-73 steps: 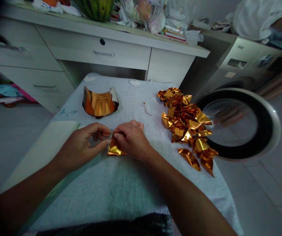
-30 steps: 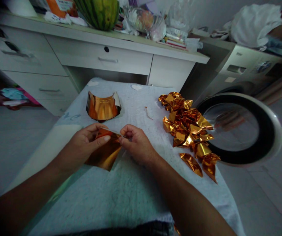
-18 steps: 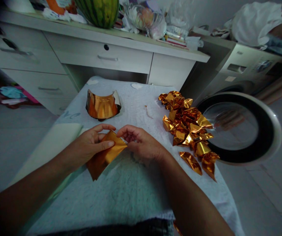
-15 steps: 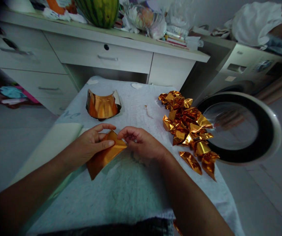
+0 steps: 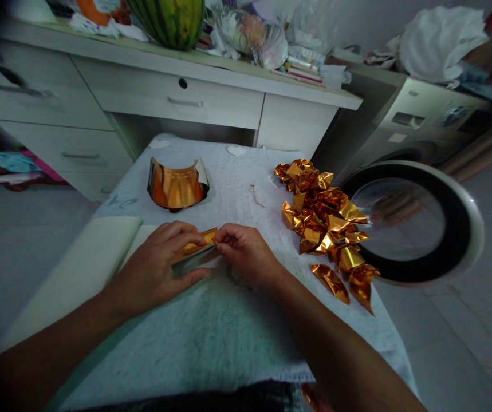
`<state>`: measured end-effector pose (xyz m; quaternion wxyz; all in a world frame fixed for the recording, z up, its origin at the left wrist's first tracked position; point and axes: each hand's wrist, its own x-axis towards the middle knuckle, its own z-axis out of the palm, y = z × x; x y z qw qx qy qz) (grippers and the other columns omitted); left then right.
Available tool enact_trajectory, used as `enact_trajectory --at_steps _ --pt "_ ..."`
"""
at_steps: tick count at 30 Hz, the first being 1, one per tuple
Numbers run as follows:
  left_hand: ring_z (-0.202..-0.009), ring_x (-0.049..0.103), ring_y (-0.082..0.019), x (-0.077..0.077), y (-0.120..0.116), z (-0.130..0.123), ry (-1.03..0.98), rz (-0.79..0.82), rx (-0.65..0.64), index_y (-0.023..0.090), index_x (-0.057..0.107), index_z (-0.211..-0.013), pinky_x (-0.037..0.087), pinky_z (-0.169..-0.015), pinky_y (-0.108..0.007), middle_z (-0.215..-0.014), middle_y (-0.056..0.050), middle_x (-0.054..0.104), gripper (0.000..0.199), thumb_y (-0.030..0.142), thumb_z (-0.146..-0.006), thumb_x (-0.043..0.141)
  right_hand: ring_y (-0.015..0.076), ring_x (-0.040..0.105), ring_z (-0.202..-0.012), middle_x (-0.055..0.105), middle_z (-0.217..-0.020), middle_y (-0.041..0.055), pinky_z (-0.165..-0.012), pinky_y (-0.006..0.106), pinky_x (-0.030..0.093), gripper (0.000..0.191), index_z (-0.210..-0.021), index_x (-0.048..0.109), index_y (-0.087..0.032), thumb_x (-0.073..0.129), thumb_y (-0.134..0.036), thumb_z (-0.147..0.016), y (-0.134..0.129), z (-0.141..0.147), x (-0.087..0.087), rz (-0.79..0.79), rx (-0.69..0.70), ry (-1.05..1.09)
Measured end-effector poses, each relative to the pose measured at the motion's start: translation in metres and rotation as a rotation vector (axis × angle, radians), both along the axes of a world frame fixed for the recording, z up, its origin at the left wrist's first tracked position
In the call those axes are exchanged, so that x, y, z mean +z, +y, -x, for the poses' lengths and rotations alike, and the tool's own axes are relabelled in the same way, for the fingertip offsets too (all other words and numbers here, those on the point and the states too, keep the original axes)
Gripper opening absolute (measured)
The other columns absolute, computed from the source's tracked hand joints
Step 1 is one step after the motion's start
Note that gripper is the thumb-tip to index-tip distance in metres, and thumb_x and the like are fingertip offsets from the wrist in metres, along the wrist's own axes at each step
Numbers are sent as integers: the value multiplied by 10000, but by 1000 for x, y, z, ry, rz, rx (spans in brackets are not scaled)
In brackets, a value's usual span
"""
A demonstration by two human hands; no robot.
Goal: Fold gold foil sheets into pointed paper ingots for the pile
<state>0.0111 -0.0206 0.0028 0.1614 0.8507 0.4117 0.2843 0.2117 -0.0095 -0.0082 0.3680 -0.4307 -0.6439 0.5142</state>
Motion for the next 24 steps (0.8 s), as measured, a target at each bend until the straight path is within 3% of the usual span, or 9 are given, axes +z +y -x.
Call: enact_trajectory --at_steps 4,7,11,16,24 --pt "-825 562 -233 -8 -4 -4 155 -141 3 190 650 -1073 425 -732 -383 -900 -54 657 207 268 -887 608 91 518 -610 577 -692 -42 -579 212 409 25 -821 577 -189 576 -180 -845 -8 3 -4 -28 3 -41" --pt "-753 570 -219 -11 -5 -5 228 -216 3 183 682 -999 405 -687 -365 -809 -46 664 202 221 -955 489 109 524 -679 559 -741 -23 -633 233 423 72 -808 594 -193 573 -124 -817 -11 2 -4 -203 -15 -141" --pt "-737 588 -208 -11 -6 -4 240 -202 -1 174 697 -966 417 -687 -350 -776 -50 666 252 215 -973 449 144 541 -824 553 -840 5 -739 271 434 145 -821 612 -199 591 -69 -761 -11 1 0 -408 -62 -254" --pt "-738 585 -216 -7 -7 -6 274 -230 22 178 688 -1016 416 -681 -355 -800 -49 677 207 206 -950 493 137 540 -768 557 -775 -6 -717 271 427 136 -762 576 -197 565 -62 -771 -9 1 0 -415 -47 -256" --pt "-721 566 -220 -6 -13 -10 331 -369 31 170 679 -883 413 -656 -371 -779 -53 665 223 189 -955 468 140 552 -759 584 -755 -7 -727 283 430 137 -758 595 -204 567 -70 -769 -12 4 1 -469 -14 -259"
